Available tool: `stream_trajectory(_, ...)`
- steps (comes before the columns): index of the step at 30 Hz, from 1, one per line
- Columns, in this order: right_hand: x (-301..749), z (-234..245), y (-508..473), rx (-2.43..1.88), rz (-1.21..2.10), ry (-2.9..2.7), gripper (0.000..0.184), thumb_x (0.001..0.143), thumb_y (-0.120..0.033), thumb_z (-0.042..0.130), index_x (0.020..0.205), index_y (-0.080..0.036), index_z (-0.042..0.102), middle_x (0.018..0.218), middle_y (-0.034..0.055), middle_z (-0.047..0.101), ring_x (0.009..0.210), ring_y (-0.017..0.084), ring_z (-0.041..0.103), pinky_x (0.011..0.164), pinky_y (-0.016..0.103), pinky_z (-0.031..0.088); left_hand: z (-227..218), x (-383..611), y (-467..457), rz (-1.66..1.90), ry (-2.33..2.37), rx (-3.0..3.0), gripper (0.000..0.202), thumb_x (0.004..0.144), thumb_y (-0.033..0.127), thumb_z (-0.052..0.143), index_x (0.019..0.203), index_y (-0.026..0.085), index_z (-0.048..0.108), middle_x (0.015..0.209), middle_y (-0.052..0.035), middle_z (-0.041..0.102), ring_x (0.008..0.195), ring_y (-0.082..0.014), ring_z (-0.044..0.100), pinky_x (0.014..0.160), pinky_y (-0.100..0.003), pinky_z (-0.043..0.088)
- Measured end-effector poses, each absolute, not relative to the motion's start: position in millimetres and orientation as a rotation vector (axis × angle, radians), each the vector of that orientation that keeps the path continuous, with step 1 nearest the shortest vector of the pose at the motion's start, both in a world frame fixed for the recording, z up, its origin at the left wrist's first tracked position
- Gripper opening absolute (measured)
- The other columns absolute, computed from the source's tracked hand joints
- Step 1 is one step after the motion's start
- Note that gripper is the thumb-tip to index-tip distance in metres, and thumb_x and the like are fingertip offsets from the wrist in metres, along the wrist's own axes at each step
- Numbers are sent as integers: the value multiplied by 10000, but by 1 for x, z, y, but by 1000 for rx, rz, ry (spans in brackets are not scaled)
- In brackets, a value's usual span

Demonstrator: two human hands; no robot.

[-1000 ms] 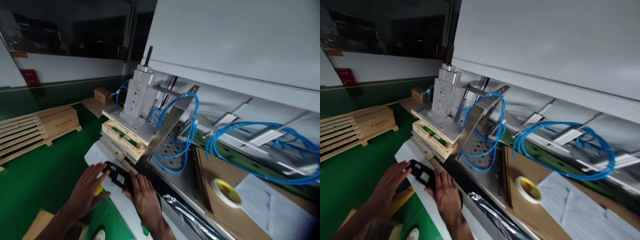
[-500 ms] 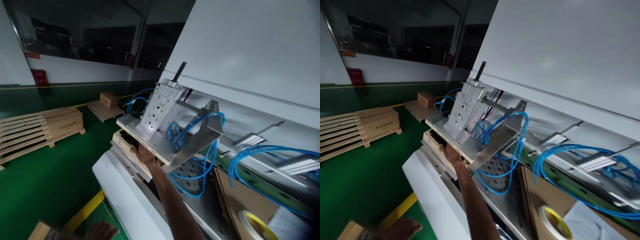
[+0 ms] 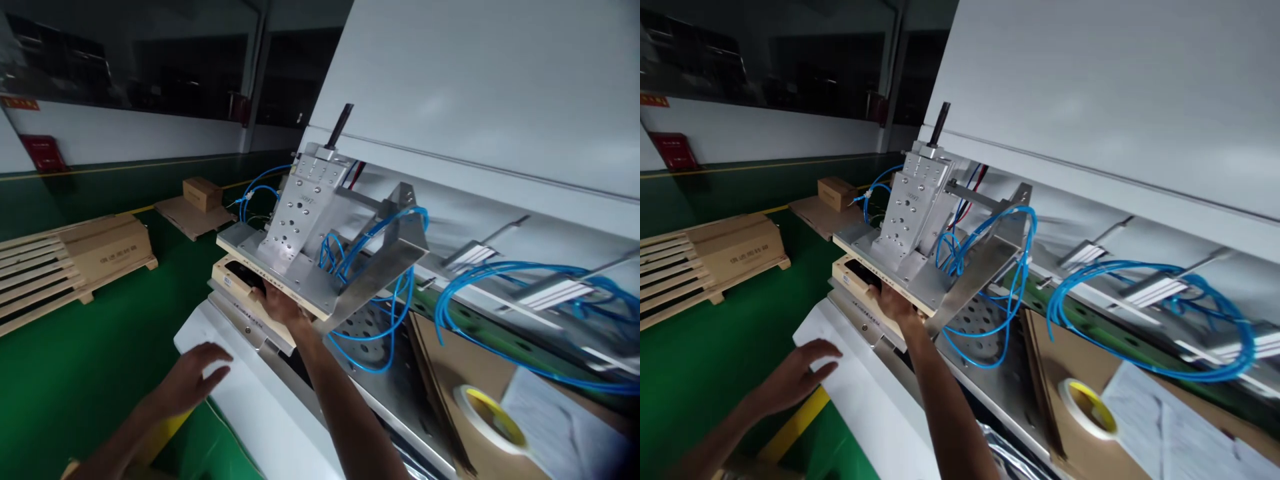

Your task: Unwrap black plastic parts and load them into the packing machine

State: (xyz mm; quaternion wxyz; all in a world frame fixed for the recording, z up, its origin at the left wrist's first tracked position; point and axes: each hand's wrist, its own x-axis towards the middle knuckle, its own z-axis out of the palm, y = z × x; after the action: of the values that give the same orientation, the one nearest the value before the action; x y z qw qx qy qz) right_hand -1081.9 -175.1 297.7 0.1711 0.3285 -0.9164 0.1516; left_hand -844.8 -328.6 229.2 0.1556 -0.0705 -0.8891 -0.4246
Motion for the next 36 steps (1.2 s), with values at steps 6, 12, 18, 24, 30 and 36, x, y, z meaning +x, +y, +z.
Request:
stream_trajectory(6,-1031,277,-142,775,247,-2637,541,1077,-479,527,1506,-154,578,1393,222,702,1267,372,645,1081,525,504,257,-950,-360,-548,-2470,-193,460,1125,444,406,1396,164,651,1422,-158,702,1333,-290,667,1124,-464,570)
stream_trajectory(12,-996,260,-126,713,188,-2680,577,1041,-347,579,1541,-64,534,1449,270,647,1341,380,571,1167,573,434,252,-993,-367,-421,-2523,-120,642,1141,518,263,1412,50,607,1517,-226,612,1402,-404,587,1203,-628,429)
stream_trajectory(18,-966,278,-137,649,383,-2708,563,1058,-282,567,1559,-37,483,1527,226,602,1407,340,550,1229,543,394,256,-984,-389,-330,-2571,-140,549,1081,461,383,1396,82,623,1460,-265,643,1322,-424,617,1144,-615,455)
stream_trajectory(24,-824,237,-84,856,574,-2629,387,1028,-400,621,1372,-224,632,1266,58,756,1188,203,667,1172,406,474,194,-874,-339,-457,-2255,26,332,1060,413,539,1143,130,692,1064,-201,748,1041,-355,698,982,-522,537)
stream_trajectory(30,-688,196,35,726,995,-2510,332,1014,-131,495,1275,-229,675,975,63,768,867,208,680,820,399,553,124,-733,-181,-813,-2511,-618,247,1049,237,555,1262,259,677,1182,-102,769,1111,-282,734,975,-464,603)
stream_trajectory(36,-655,188,166,-118,653,-2425,183,1047,-289,593,1118,-236,753,941,71,754,863,216,698,807,370,557,120,-705,-108,-722,-2572,-552,767,1046,239,579,1714,298,207,1579,-202,559,1458,-410,557,1145,-652,532)
